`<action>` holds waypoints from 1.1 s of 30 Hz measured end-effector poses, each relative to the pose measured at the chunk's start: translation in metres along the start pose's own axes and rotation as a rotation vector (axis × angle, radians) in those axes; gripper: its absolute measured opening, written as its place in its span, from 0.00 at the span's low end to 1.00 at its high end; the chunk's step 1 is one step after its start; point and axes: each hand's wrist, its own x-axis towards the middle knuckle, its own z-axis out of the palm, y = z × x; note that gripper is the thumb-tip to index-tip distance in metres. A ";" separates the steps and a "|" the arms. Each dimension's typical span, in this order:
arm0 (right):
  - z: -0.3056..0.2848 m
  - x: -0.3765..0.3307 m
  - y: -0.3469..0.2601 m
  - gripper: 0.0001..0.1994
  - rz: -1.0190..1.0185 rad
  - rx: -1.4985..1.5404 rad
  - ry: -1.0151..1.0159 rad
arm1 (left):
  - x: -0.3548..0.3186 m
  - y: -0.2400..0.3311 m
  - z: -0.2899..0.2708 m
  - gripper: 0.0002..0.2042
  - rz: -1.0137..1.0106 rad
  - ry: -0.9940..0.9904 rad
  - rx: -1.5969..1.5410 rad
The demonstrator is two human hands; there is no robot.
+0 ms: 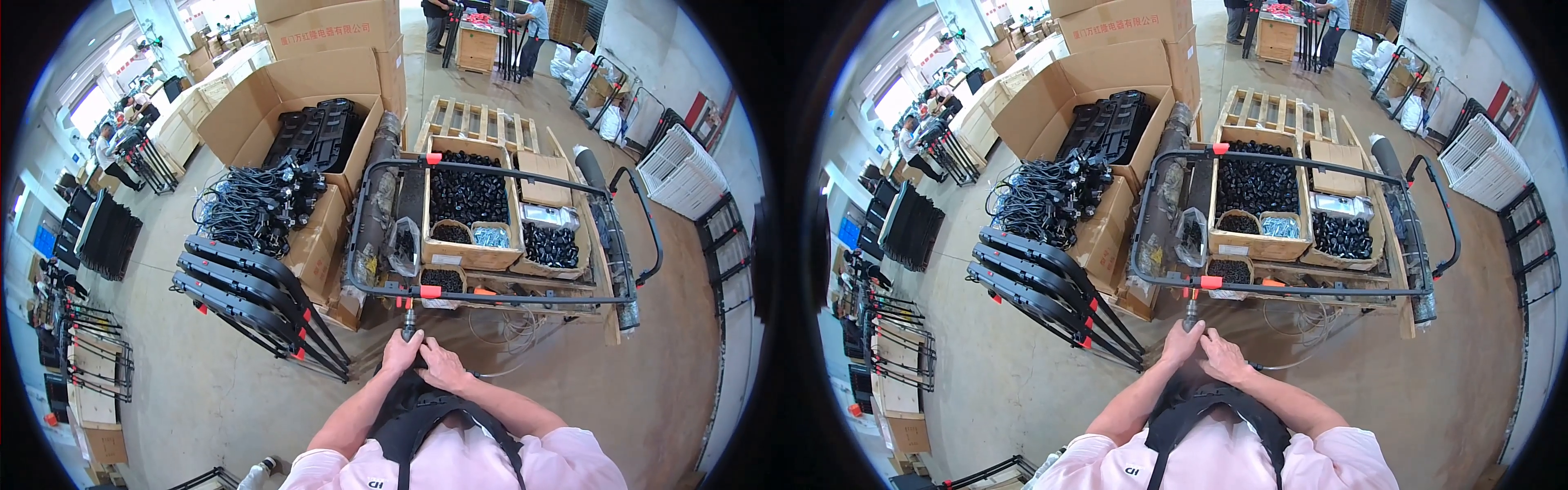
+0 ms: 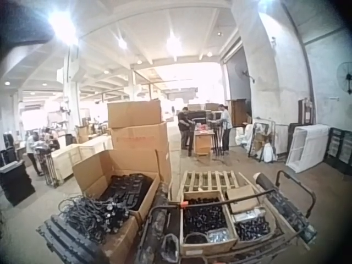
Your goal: Assemble the base and internal wiring for a piece of exercise equipment using an electric screwdriver.
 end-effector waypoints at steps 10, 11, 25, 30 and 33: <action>0.004 -0.005 0.001 0.29 0.005 0.007 -0.039 | -0.008 -0.002 0.000 0.27 0.007 0.022 0.020; 0.004 -0.007 0.002 0.29 0.010 0.018 -0.044 | -0.011 0.000 -0.001 0.27 -0.002 0.018 0.028; 0.005 -0.034 0.018 0.36 0.046 -0.015 -0.029 | -0.030 -0.002 0.020 0.26 0.043 -0.012 -0.036; -0.007 -0.037 0.021 0.36 0.068 0.001 0.082 | -0.022 0.003 0.033 0.23 0.076 -0.024 -0.049; -0.011 -0.036 0.023 0.37 0.063 -0.011 0.071 | -0.021 0.002 0.035 0.21 0.080 -0.027 -0.087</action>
